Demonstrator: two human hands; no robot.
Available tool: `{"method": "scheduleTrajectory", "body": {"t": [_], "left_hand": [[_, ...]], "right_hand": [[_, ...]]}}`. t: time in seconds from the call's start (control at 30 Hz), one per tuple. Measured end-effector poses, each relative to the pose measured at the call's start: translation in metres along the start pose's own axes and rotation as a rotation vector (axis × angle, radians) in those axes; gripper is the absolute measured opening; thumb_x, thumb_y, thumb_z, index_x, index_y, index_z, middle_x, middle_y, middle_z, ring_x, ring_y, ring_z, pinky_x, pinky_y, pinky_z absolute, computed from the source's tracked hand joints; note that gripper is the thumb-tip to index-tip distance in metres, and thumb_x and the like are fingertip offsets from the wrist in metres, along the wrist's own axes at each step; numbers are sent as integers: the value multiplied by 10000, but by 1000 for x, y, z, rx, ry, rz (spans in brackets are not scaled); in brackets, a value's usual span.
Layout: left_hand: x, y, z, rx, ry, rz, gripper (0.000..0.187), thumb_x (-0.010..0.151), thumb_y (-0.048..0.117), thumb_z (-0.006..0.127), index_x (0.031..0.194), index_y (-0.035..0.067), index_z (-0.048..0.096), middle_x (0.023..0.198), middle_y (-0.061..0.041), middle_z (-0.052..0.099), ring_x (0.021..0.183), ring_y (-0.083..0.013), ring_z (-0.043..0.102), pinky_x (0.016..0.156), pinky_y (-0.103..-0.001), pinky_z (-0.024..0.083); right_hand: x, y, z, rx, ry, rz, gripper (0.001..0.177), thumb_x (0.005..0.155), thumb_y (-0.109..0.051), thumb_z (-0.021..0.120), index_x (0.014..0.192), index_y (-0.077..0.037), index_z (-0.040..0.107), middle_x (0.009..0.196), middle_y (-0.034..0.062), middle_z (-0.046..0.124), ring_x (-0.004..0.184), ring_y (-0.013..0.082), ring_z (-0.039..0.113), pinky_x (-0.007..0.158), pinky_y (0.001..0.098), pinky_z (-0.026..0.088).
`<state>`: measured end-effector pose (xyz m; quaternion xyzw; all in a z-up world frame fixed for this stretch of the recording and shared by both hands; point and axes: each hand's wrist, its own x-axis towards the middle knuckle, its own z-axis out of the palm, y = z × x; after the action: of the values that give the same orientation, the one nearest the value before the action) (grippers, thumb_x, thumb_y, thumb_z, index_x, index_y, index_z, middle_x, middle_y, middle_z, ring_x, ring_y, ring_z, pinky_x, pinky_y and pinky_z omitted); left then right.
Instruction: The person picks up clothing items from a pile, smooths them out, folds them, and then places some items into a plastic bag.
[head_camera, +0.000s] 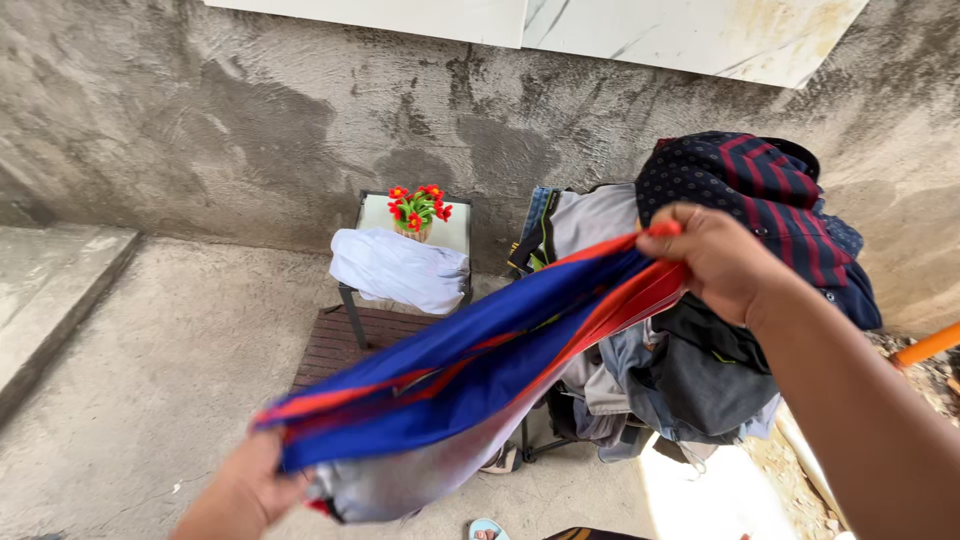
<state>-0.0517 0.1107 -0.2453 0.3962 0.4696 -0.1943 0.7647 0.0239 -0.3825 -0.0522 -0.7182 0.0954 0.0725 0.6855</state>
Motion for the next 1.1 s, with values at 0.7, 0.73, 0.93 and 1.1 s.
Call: {"method": "scheduleTrajectory", "body": {"t": [0.7, 0.73, 0.93, 1.1], "left_hand": [[-115, 128, 15, 465, -157, 353, 272, 901, 58, 660, 1163, -10, 631, 1123, -141, 727, 989, -214, 707, 987, -367, 570], [-130, 133, 14, 621, -78, 395, 267, 897, 49, 674, 1159, 9, 643, 1120, -159, 752, 986, -229, 724, 988, -363, 572], [-160, 176, 8, 1269, 192, 494, 488, 928, 339, 591, 1291, 13, 577, 1284, -216, 673, 1161, -329, 641, 1051, -453, 497], [-108, 140, 11, 77, -883, 404, 794, 965, 650, 420, 1453, 25, 455, 1480, -227, 544, 1360, -402, 525, 1135, -545, 388]], "right_hand": [[4, 44, -17, -188, 156, 263, 156, 971, -80, 538, 1092, -47, 630, 966, 101, 668, 824, 238, 682, 768, 438, 590], [2, 47, -25, -269, 129, 271, 154, 968, -74, 554, 1072, -16, 650, 957, 108, 670, 825, 230, 679, 791, 435, 593], [-7, 30, -105, -191, -438, 122, 182, 864, -4, 672, 1030, 66, 699, 1010, 216, 726, 918, 333, 702, 910, 498, 550], [24, 83, -31, 830, -549, -10, 533, 918, -400, 647, 1295, -28, 585, 1298, 214, 638, 1177, 394, 640, 1017, 605, 487]]}}
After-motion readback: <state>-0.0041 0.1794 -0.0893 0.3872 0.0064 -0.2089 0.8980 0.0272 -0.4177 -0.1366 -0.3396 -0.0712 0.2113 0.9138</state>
